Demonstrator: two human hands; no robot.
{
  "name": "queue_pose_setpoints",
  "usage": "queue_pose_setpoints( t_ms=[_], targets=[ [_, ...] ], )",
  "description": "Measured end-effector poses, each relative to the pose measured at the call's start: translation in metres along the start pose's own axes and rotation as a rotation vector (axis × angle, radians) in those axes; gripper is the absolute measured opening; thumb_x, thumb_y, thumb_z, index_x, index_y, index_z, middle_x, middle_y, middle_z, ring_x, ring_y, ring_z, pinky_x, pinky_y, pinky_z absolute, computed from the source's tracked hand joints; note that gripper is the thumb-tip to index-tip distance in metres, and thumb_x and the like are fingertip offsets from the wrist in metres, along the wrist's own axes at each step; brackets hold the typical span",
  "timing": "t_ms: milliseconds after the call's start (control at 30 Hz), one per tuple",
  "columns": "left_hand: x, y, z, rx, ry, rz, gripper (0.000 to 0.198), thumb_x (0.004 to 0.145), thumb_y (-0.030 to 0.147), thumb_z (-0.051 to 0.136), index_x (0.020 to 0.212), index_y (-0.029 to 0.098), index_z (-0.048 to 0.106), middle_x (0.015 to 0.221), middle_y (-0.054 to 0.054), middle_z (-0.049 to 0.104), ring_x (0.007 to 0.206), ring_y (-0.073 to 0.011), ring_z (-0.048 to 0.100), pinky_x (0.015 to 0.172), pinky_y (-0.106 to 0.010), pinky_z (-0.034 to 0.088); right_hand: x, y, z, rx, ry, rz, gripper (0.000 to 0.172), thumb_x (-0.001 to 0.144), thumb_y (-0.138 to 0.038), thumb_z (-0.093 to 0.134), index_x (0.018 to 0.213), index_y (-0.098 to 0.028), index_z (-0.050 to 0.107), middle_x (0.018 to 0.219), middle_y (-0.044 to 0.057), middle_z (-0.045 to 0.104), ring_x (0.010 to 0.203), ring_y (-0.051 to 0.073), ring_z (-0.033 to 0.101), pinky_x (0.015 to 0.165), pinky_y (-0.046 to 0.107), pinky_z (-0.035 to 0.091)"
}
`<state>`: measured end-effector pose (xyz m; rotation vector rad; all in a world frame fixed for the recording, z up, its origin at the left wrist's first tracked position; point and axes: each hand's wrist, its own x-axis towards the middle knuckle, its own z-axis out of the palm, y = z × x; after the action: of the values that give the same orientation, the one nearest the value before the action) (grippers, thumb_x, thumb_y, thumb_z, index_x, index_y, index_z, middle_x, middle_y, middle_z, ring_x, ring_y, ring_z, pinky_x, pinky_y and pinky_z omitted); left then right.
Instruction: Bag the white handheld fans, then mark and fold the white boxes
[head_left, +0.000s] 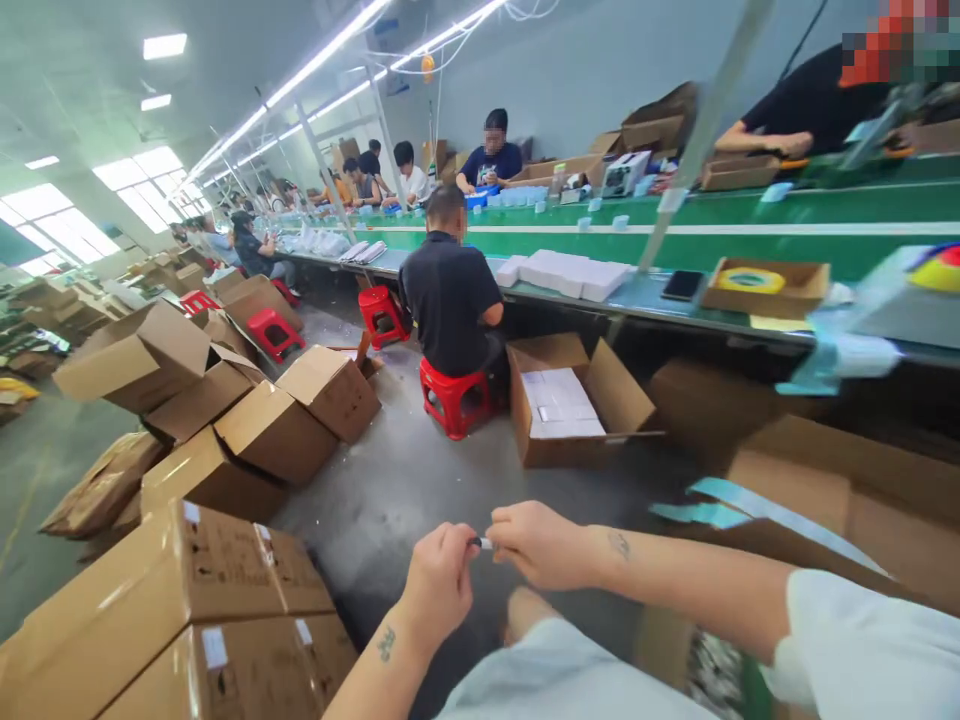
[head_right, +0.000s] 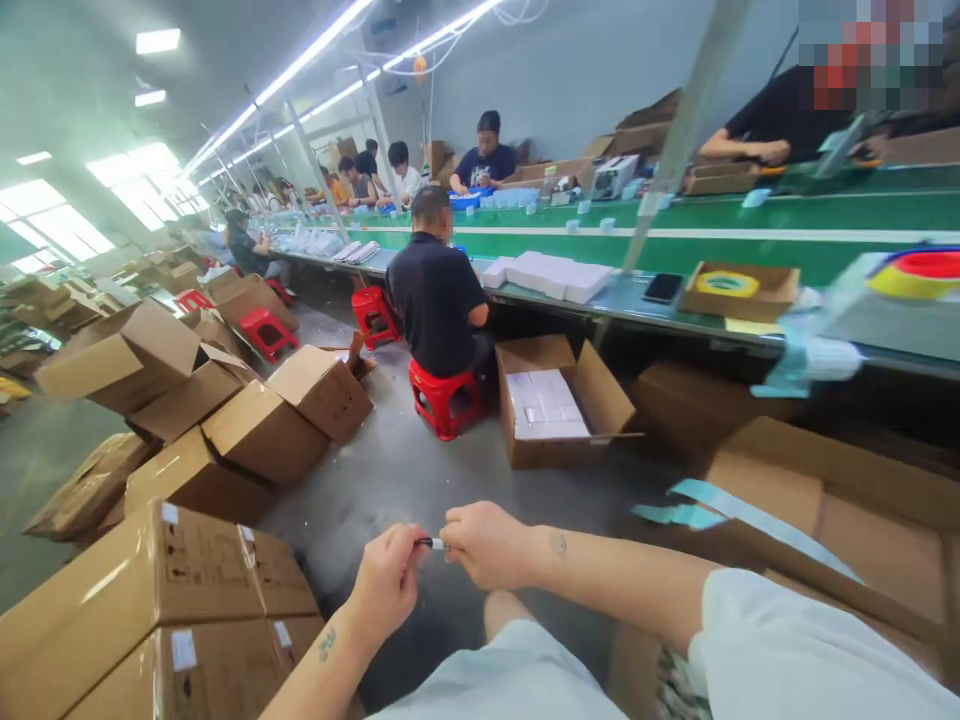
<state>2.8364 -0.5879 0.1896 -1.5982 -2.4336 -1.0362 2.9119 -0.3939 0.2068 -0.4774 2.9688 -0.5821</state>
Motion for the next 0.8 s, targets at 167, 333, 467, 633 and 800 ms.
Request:
queue_pose_setpoints(
  t_ms=[167, 333, 467, 633, 800],
  targets=[
    [0.104, -0.107, -0.016, 0.275, 0.066, 0.125, 0.023, 0.08, 0.002, 0.04, 0.082, 0.02, 0.054, 0.065, -0.003, 0.056, 0.057, -0.0163, 0.054, 0.052, -0.027, 0.038, 0.14, 0.096, -0.027, 0.031, -0.016, -0.09, 0.011, 0.081, -0.021, 0.06, 0.072, -0.017, 0.065, 0.074, 0.002, 0.061, 0.061, 0.012, 0.052, 0.056, 0.025, 0.031],
    [0.224, -0.234, -0.02, 0.492, 0.24, -0.065, 0.021, 0.084, 0.005, 0.04, 0.08, 0.02, 0.054, 0.063, -0.004, 0.056, 0.053, -0.0176, 0.054, 0.05, -0.029, 0.037, 0.307, 0.202, -0.054, -0.037, 0.027, -0.152, 0.011, 0.081, -0.02, 0.06, 0.072, -0.015, 0.065, 0.073, 0.003, 0.061, 0.062, 0.012, 0.053, 0.055, 0.025, 0.031],
    [0.316, -0.34, -0.065, 0.333, 0.286, -0.195, 0.021, 0.089, 0.012, 0.04, 0.082, 0.02, 0.058, 0.072, -0.007, 0.064, 0.061, -0.0185, 0.062, 0.055, -0.028, 0.044, 0.447, 0.261, -0.095, -0.003, 0.091, -0.229, 0.012, 0.083, -0.022, 0.061, 0.074, -0.015, 0.067, 0.071, 0.002, 0.06, 0.064, 0.012, 0.054, 0.058, 0.024, 0.036],
    [0.384, -0.474, -0.158, -0.232, 0.466, -0.576, 0.053, 0.08, 0.044, 0.065, 0.126, 0.022, 0.05, 0.087, -0.004, 0.07, 0.066, -0.0166, 0.064, 0.06, -0.026, 0.051, 0.624, 0.32, -0.121, 0.172, 0.387, -0.25, 0.013, 0.086, -0.022, 0.059, 0.088, -0.022, 0.071, 0.089, 0.004, 0.062, 0.076, 0.013, 0.057, 0.066, 0.023, 0.041],
    [0.414, -0.656, -0.2, -0.531, 1.026, -0.943, 0.051, 0.066, 0.057, 0.072, 0.099, 0.021, 0.058, 0.057, 0.006, 0.055, 0.045, -0.009, 0.045, 0.043, -0.02, 0.037, 0.774, 0.428, -0.112, 0.389, 0.713, -0.022, 0.021, 0.092, -0.033, 0.05, 0.094, -0.022, 0.068, 0.081, 0.005, 0.065, 0.074, 0.016, 0.06, 0.071, 0.027, 0.046]
  ],
)
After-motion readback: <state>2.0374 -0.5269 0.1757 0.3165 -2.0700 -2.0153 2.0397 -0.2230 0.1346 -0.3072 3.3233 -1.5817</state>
